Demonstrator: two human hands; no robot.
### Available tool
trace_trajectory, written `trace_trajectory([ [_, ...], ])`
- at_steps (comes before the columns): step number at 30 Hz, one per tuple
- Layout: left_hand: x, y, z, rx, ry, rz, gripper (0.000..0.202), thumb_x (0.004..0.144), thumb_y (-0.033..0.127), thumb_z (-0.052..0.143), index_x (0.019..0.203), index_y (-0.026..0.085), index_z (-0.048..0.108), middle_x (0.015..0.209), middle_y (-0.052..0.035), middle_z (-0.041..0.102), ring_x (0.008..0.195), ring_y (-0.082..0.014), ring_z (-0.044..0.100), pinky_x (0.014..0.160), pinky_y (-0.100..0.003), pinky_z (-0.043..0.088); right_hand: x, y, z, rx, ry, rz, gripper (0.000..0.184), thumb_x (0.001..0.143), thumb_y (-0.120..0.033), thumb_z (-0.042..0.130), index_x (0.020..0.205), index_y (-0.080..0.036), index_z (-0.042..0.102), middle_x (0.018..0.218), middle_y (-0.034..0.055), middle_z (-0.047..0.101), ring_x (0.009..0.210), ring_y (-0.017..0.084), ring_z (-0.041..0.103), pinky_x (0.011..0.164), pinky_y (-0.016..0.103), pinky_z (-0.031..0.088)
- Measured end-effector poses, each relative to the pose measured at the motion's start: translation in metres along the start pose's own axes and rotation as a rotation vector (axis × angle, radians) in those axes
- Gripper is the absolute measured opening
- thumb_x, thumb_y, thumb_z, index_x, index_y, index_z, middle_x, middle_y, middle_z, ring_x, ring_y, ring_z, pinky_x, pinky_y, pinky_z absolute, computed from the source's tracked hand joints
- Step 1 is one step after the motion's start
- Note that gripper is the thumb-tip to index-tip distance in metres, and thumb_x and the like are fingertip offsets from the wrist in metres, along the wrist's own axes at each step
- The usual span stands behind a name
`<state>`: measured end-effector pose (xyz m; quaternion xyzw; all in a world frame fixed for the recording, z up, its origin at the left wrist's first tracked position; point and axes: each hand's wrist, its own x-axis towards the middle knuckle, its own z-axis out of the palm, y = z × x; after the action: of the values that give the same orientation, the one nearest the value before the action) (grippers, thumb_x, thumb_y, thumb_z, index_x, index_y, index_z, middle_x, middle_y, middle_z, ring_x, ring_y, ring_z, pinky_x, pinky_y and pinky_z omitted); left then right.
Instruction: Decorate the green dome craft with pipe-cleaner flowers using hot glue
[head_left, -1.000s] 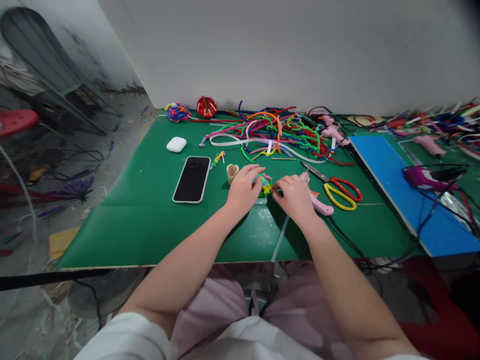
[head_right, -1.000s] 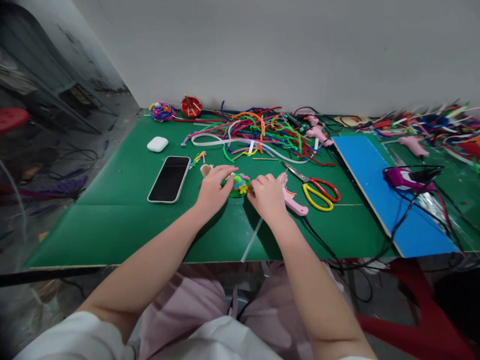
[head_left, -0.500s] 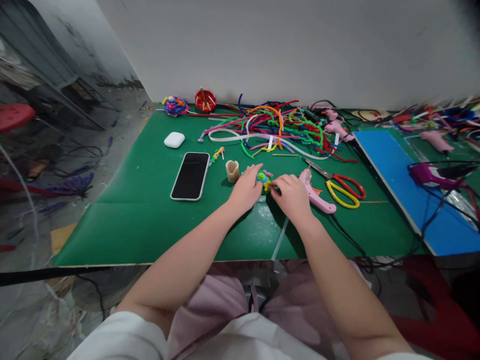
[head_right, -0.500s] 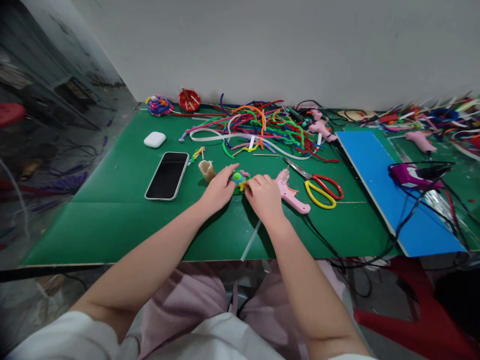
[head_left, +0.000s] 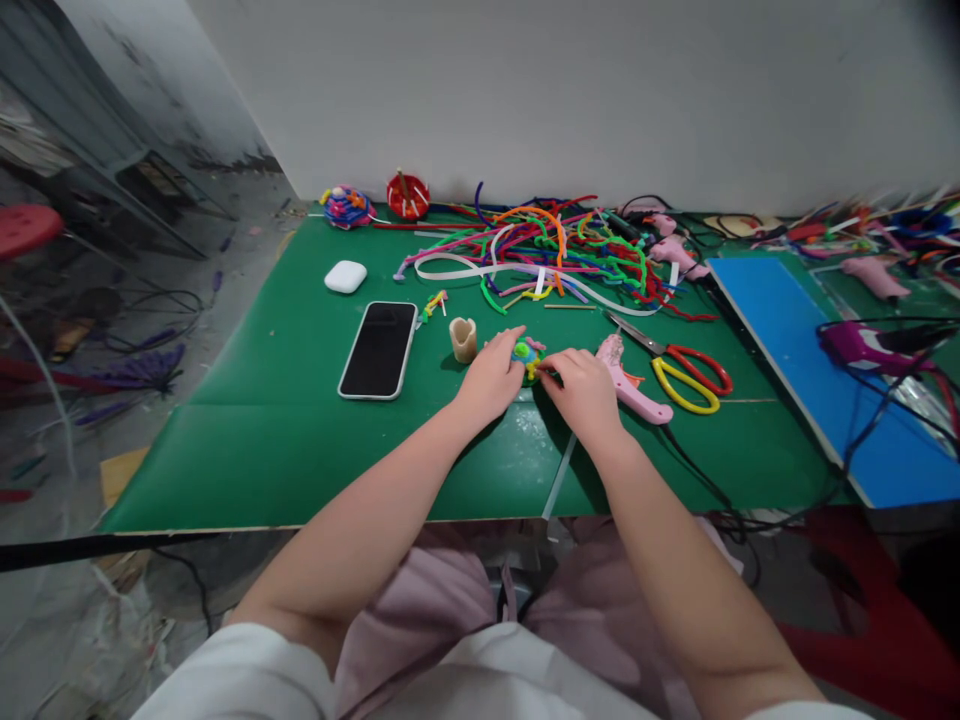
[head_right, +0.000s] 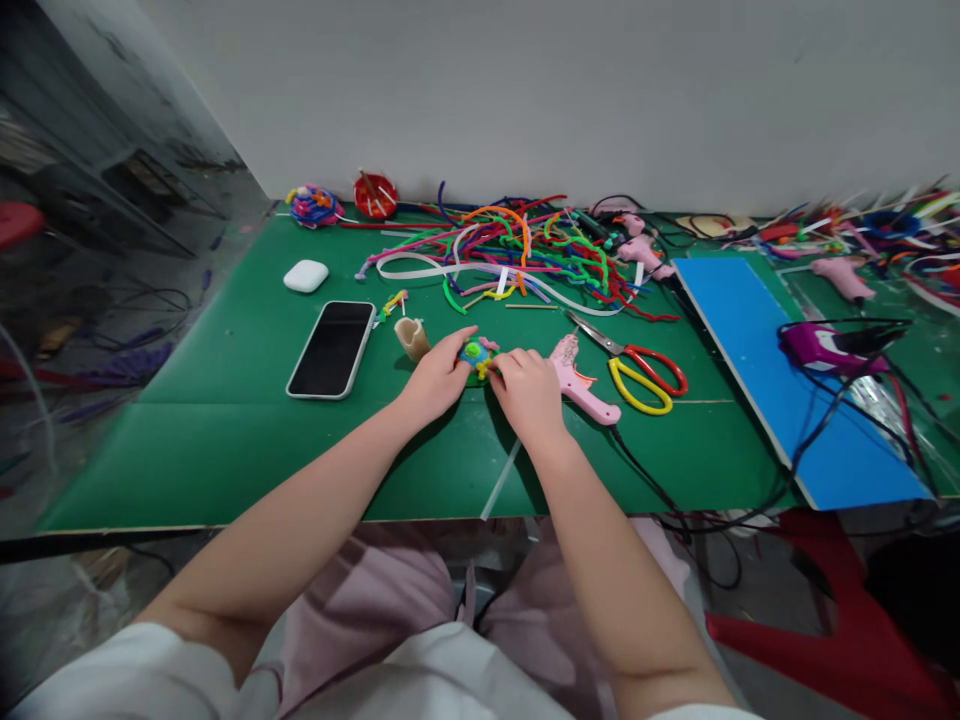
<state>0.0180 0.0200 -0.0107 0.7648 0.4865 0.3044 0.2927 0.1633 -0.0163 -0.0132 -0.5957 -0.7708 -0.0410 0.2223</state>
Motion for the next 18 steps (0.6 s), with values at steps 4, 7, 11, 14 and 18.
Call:
trace_trajectory([
  [4, -0.0005, -0.0002, -0.0003, -0.003, -0.001, -0.001, 0.049, 0.075, 0.006, 0.035, 0.124, 0.008, 0.042, 0.129, -0.0132, 0.048, 0.121, -0.0195, 0.042, 0.105, -0.038, 0.029, -0.0003, 0.0004, 0.0011, 0.005, -0.003, 0.002, 0.010, 0.081, -0.024, 0.054, 0.081, -0.018, 0.062, 0.079, 0.0045, 0.063, 0.078, 0.019, 0.052, 0.067, 0.030, 0.034],
  [7, -0.0010, 0.0005, -0.0003, -0.003, -0.004, -0.005, 0.049, 0.075, 0.006, 0.035, 0.124, 0.008, 0.042, 0.129, -0.0133, 0.048, 0.122, -0.0197, 0.041, 0.105, -0.038, 0.029, -0.0002, 0.0003, 0.0017, -0.003, 0.000, 0.003, 0.010, 0.082, -0.024, 0.053, 0.080, -0.018, 0.062, 0.079, 0.0044, 0.063, 0.078, 0.019, 0.053, 0.068, 0.030, 0.035],
  [11, -0.0010, 0.0013, -0.0002, -0.005, -0.005, -0.009, 0.050, 0.075, 0.006, 0.035, 0.124, 0.008, 0.042, 0.128, -0.0131, 0.048, 0.121, -0.0197, 0.042, 0.105, -0.038, 0.029, 0.0003, -0.0009, 0.0014, 0.000, 0.000, 0.011, 0.010, 0.082, -0.024, 0.053, 0.080, -0.018, 0.061, 0.078, 0.0045, 0.063, 0.078, 0.019, 0.053, 0.067, 0.030, 0.035],
  [14, -0.0007, 0.0008, -0.0002, -0.003, -0.004, -0.007, 0.050, 0.075, 0.007, 0.035, 0.125, 0.008, 0.042, 0.128, -0.0129, 0.048, 0.121, -0.0194, 0.042, 0.104, -0.037, 0.030, -0.0003, -0.0015, -0.0003, 0.007, -0.002, 0.042, 0.009, 0.081, -0.024, 0.054, 0.081, -0.018, 0.060, 0.075, 0.0043, 0.062, 0.075, 0.019, 0.053, 0.066, 0.030, 0.035],
  [18, -0.0001, -0.0005, -0.0001, -0.011, 0.001, -0.001, 0.050, 0.075, 0.007, 0.036, 0.125, 0.008, 0.041, 0.128, -0.0128, 0.049, 0.119, -0.0195, 0.044, 0.103, -0.037, 0.032, -0.0048, 0.0009, -0.0044, 0.053, 0.015, 0.049, 0.011, 0.082, -0.024, 0.052, 0.082, -0.018, 0.062, 0.077, 0.0042, 0.063, 0.076, 0.019, 0.054, 0.067, 0.030, 0.035],
])
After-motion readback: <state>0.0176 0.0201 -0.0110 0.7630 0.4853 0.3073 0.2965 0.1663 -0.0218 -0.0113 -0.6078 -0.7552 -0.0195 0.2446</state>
